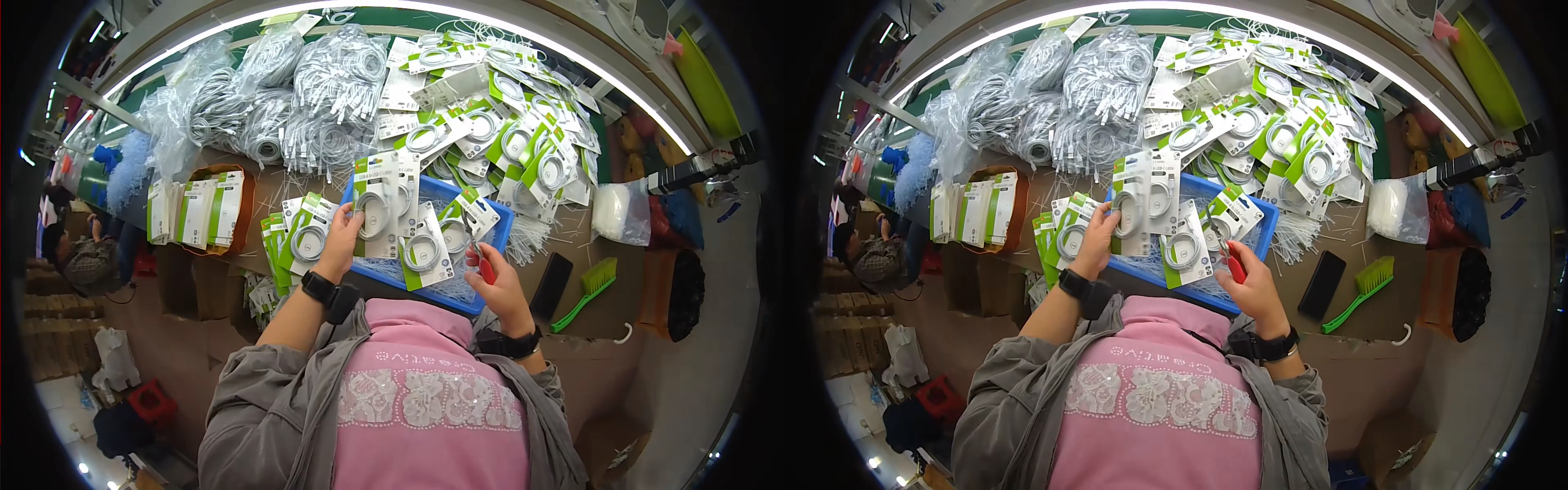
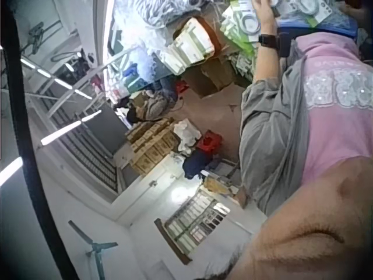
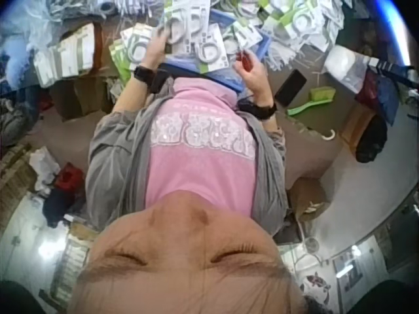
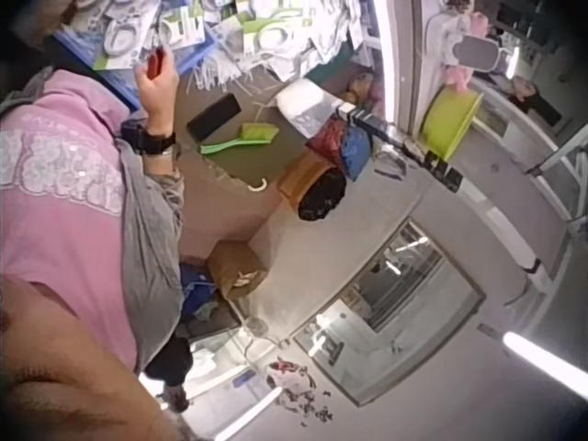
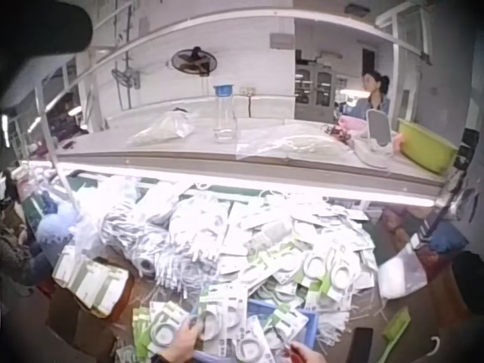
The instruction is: The person scans a QR code on a phone, picks up a packaged cable, and trims the plastic packaging with shears. They repeat this process, trimming each package and placing the finished items into a blue tray.
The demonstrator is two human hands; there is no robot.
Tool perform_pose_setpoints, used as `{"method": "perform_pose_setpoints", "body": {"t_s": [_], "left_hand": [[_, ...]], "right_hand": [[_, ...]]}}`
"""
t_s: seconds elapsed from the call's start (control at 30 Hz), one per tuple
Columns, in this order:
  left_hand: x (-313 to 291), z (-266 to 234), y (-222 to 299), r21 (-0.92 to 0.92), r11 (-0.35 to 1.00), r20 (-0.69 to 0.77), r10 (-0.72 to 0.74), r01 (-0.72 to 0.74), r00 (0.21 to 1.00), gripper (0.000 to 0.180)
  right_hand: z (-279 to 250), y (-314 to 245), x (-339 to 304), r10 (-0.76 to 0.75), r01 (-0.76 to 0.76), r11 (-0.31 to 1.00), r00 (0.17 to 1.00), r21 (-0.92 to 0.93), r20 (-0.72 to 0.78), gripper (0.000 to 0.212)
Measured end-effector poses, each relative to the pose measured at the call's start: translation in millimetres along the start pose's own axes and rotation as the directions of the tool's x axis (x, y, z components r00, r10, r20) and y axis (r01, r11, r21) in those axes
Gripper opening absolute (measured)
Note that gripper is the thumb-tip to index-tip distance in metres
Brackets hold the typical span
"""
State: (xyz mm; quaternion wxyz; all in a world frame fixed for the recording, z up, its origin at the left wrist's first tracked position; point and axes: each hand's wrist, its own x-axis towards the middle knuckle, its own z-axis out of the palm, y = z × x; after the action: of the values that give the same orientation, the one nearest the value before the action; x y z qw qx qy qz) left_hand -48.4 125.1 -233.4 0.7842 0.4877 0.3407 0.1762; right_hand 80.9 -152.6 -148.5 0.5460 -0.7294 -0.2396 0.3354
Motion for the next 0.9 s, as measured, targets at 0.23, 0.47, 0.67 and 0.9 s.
{"method": "perform_pose_setpoints", "body": {"t_s": [0.23, 0.47, 0.67, 0.9], "left_hand": [[-50.1, 14.3, 76.3, -0.609, 0.606, 0.634, -0.016, 0.512, 0.773, 0.062], [-77.6, 31.1, 97.0, -0.583, 0.588, 0.584, -0.176, 0.56, 0.792, 0.075], [-87.7, 36.4, 99.7, -0.533, 0.653, 0.648, -0.094, 0.538, 0.756, 0.078], [-95.2, 35.9, 97.6, -0.53, 0.659, 0.595, -0.16, 0.534, 0.788, 0.08]], "right_hand": [[11.0, -74.6, -7.2, -0.338, 0.306, 0.891, 0.94, -0.336, -0.04, 0.05], [11.4, -103.6, -13.7, -0.585, 0.464, 0.621, 0.811, -0.632, 0.021, 0.056], [13.8, -100.0, -12.4, -0.573, 0.395, 0.546, 0.819, -0.739, 0.015, 0.059], [13.8, -100.3, -13.3, -0.572, 0.407, 0.547, 0.82, -0.731, 0.028, 0.059]]}}
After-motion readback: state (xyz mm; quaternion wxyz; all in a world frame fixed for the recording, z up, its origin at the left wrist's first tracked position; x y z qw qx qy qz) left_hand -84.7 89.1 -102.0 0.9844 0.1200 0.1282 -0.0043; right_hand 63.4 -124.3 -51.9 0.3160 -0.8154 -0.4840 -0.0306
